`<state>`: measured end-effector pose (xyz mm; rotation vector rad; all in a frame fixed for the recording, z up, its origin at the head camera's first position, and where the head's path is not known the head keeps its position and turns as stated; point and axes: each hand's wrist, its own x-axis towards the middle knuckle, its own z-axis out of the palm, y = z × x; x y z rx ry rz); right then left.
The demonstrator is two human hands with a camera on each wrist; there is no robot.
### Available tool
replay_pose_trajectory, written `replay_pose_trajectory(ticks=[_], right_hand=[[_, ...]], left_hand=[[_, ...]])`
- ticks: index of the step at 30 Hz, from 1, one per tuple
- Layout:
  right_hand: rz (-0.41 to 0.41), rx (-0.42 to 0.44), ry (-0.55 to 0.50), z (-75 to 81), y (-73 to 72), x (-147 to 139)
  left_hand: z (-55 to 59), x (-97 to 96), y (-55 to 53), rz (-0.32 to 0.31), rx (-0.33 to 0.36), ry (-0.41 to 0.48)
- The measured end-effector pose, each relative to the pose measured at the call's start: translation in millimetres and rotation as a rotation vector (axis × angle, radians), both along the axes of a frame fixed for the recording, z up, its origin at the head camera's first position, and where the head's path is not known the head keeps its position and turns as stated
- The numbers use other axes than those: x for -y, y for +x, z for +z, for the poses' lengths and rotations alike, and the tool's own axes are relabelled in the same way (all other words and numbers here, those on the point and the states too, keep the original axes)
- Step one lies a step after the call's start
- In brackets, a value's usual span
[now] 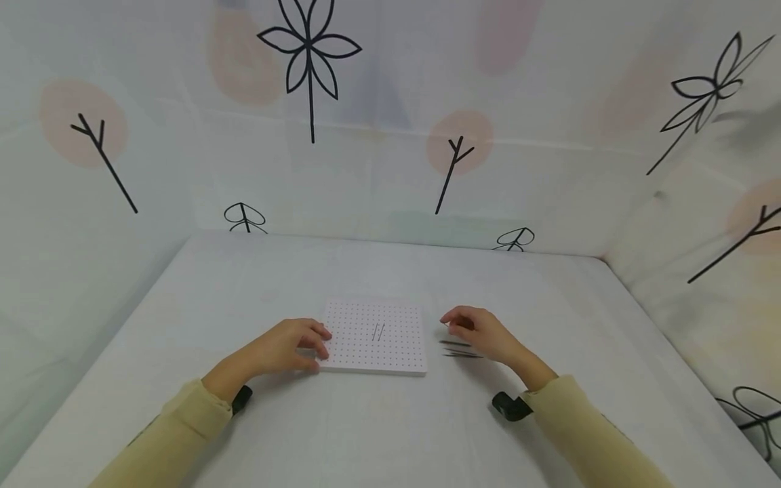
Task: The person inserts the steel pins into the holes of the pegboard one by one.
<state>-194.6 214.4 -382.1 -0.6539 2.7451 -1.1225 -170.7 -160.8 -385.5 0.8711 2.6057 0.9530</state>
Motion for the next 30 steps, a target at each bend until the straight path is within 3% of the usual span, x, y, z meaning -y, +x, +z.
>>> replay_pose_trajectory(ticks=[5, 19, 30], right_hand=[[0.001, -0.004, -0.057, 0.2, 1.6, 8], [0.058, 0.088, -0.286, 3.7, 2.7, 25], [0.104, 0.064, -0.360, 0.0, 1.5, 42]], left_hand=[[-0.2, 0.4, 0.3, 0.001, -0.004, -0.007], [-1.1, 0.3, -2.2, 0.000, -0.005, 0.000], [-0.9, 0.1, -1.7, -0.001, -0.001, -0.002]])
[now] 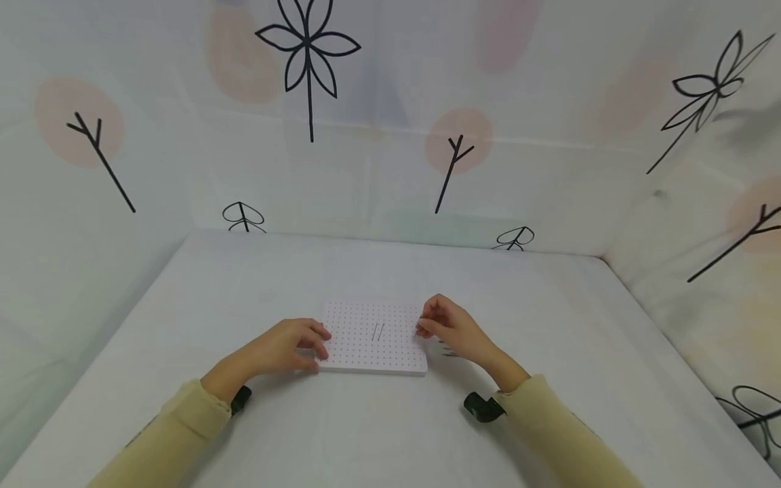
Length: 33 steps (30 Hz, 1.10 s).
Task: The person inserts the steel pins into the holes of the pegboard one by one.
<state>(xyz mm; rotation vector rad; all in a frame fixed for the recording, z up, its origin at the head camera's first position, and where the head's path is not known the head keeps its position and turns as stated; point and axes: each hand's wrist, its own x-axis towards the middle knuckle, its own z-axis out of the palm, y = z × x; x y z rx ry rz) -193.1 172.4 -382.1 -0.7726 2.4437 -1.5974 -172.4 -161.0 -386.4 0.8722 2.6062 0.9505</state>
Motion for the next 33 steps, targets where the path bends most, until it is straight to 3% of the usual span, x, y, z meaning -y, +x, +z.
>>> replay_pose_trajectory(ticks=[9, 16, 21, 33], right_hand=[[0.013, 0.021, -0.013, -3.6, 0.1, 14], [0.026, 0.028, -0.012, 4.9, 5.1, 23], [0.043, 0.025, -0.020, -3.9, -0.1, 25], [0.086, 0.058, -0.019, -3.2, 0.0, 36]], left_hand=[[0.7, 0.2, 0.2, -0.001, 0.008, 0.001], [0.5, 0.1, 0.5, 0.010, 0.012, -0.001], [1.4, -0.9, 0.9, 0.013, 0.016, 0.001], [2.1, -1.5, 1.3, 0.011, 0.007, -0.010]])
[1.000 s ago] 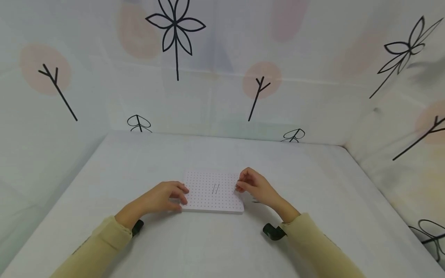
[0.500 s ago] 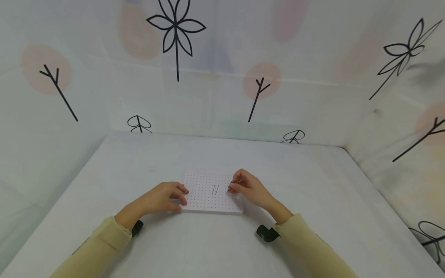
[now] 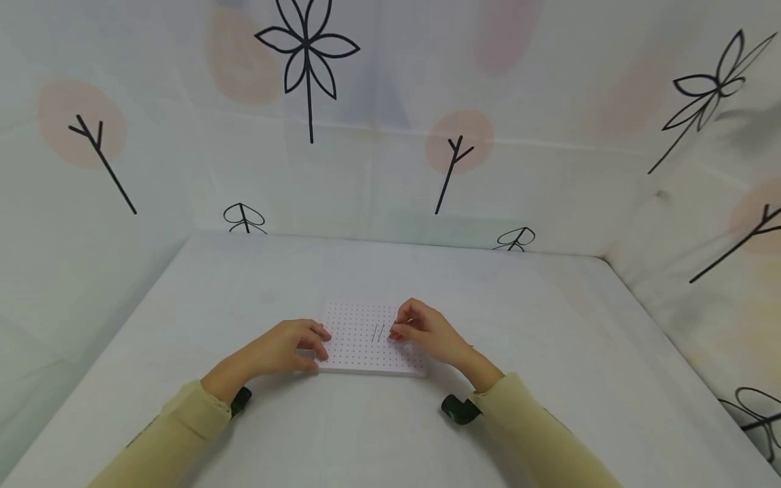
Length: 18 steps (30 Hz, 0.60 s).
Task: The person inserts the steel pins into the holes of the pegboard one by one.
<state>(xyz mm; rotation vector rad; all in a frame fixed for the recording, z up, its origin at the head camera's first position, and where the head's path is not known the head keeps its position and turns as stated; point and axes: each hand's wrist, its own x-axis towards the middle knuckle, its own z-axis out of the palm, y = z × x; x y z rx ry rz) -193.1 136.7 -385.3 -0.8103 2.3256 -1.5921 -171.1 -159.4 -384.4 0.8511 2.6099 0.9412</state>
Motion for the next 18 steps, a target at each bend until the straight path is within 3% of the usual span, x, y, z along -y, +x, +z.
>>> replay_pose_trajectory(ticks=[12, 18], right_hand=[[0.007, -0.004, 0.045, 21.6, 13.2, 9], [0.008, -0.009, 0.043, 8.3, 4.1, 8]], left_hand=[[0.7, -0.2, 0.2, -0.008, -0.013, 0.001], [-0.3, 0.2, 0.1, -0.008, -0.016, 0.001]])
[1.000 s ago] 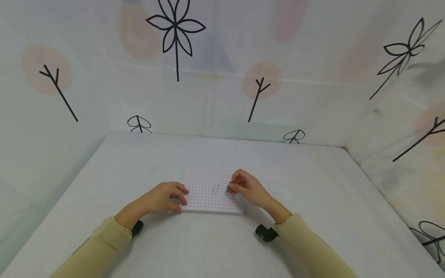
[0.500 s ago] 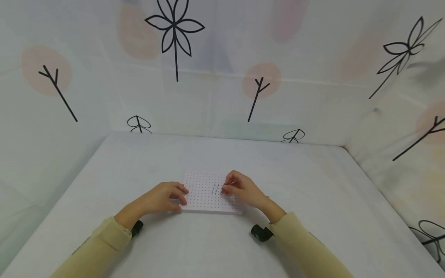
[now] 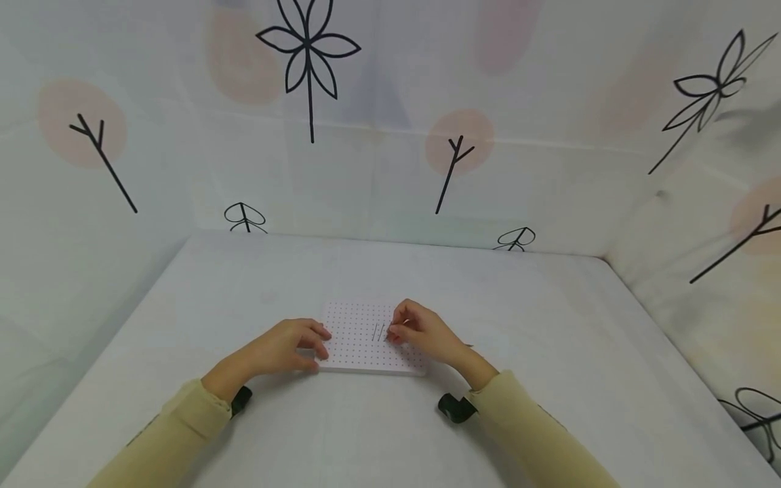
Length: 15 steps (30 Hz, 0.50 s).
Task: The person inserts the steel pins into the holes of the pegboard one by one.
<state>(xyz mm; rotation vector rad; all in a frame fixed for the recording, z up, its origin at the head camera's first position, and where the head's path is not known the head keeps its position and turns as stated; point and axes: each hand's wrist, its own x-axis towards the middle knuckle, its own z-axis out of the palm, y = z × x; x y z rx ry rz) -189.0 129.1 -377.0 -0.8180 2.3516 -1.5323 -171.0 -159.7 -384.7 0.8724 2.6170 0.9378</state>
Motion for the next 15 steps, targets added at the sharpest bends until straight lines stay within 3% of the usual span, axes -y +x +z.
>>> replay_pose_trajectory(ticks=[5, 15], right_hand=[[-0.024, -0.010, 0.020, -10.2, -7.3, -1.3], [-0.021, -0.034, 0.087, -12.2, -6.6, 3.0]], left_hand=[[-1.1, 0.3, -0.7, -0.001, 0.000, 0.009], [-2.4, 1.9, -1.6, -0.002, 0.008, 0.013]])
